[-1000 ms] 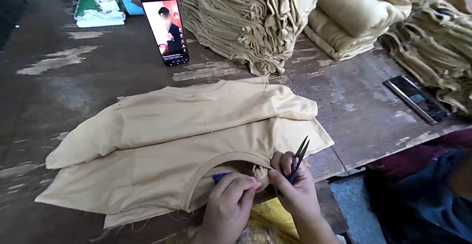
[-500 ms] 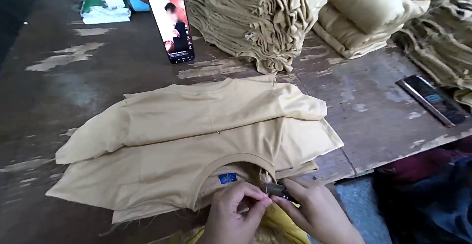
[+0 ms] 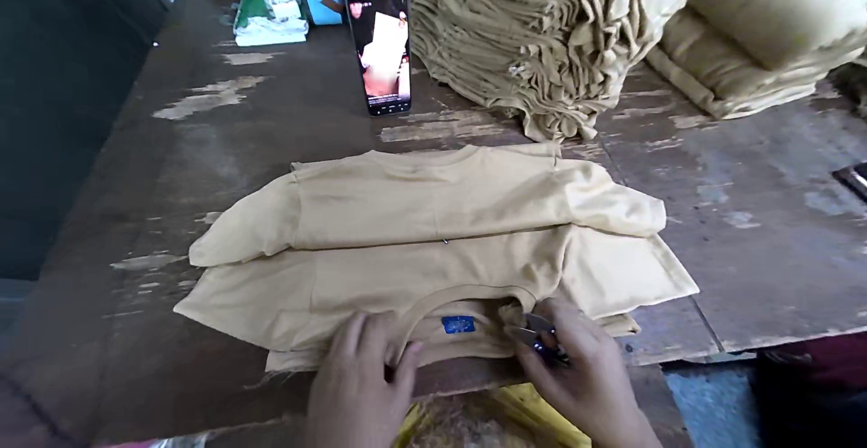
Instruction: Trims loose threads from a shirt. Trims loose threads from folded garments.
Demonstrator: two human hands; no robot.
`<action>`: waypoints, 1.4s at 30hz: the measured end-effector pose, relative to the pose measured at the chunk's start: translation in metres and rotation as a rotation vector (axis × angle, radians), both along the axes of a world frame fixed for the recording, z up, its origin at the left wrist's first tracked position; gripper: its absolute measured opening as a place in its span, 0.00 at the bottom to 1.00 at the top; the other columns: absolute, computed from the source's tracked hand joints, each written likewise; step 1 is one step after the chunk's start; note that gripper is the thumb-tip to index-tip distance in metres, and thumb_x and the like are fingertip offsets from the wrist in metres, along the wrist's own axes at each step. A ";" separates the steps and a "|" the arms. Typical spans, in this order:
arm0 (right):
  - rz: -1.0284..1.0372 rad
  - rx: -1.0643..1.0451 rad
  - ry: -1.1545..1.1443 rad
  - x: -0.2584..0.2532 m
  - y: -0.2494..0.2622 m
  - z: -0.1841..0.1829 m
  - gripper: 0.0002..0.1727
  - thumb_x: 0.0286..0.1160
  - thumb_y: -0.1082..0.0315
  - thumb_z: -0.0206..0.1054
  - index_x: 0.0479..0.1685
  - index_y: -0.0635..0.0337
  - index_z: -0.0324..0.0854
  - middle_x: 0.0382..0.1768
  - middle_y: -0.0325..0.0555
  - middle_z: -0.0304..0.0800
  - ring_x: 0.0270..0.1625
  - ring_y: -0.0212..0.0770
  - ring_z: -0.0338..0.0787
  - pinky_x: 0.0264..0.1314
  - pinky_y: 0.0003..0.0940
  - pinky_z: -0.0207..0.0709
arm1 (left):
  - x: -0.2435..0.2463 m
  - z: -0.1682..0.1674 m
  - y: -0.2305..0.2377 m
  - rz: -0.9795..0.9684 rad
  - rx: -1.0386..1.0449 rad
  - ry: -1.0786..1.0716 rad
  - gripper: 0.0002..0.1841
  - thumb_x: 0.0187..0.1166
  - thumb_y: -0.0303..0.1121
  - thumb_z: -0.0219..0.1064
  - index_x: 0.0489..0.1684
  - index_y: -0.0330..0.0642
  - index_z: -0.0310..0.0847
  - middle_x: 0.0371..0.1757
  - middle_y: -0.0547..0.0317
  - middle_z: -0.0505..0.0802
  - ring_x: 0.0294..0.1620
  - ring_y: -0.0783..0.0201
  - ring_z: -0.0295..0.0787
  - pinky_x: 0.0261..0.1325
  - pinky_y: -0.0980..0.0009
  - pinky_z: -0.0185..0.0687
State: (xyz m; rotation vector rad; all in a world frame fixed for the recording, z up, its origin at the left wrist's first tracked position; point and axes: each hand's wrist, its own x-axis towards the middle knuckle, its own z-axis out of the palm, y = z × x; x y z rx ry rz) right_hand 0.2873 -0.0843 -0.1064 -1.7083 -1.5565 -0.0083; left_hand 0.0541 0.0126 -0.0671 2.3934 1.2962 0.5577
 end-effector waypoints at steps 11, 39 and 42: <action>0.171 -0.121 -0.321 -0.007 -0.008 -0.004 0.03 0.66 0.61 0.63 0.30 0.47 0.76 0.38 0.42 0.86 0.46 0.49 0.84 0.44 0.47 0.73 | -0.006 -0.019 0.013 0.020 -0.245 -0.864 0.08 0.85 0.32 0.64 0.54 0.44 0.84 0.51 0.72 0.94 0.51 0.82 0.90 0.55 0.82 0.87; 0.218 -0.124 -0.176 -0.071 0.030 0.008 0.27 0.90 0.43 0.48 0.30 0.51 0.78 0.18 0.37 0.80 0.21 0.38 0.81 0.25 0.35 0.71 | -0.008 -0.036 -0.007 -0.057 -0.446 -1.160 0.04 0.75 0.39 0.76 0.39 0.55 0.92 0.50 0.75 0.94 0.49 0.83 0.89 0.50 0.86 0.86; 0.215 -0.127 -0.192 -0.073 0.032 0.007 0.26 0.91 0.46 0.45 0.29 0.51 0.78 0.15 0.36 0.77 0.18 0.37 0.79 0.22 0.34 0.69 | -0.010 -0.035 -0.007 -0.073 -0.435 -1.137 0.04 0.73 0.37 0.78 0.40 0.54 0.93 0.53 0.74 0.94 0.51 0.81 0.90 0.51 0.85 0.86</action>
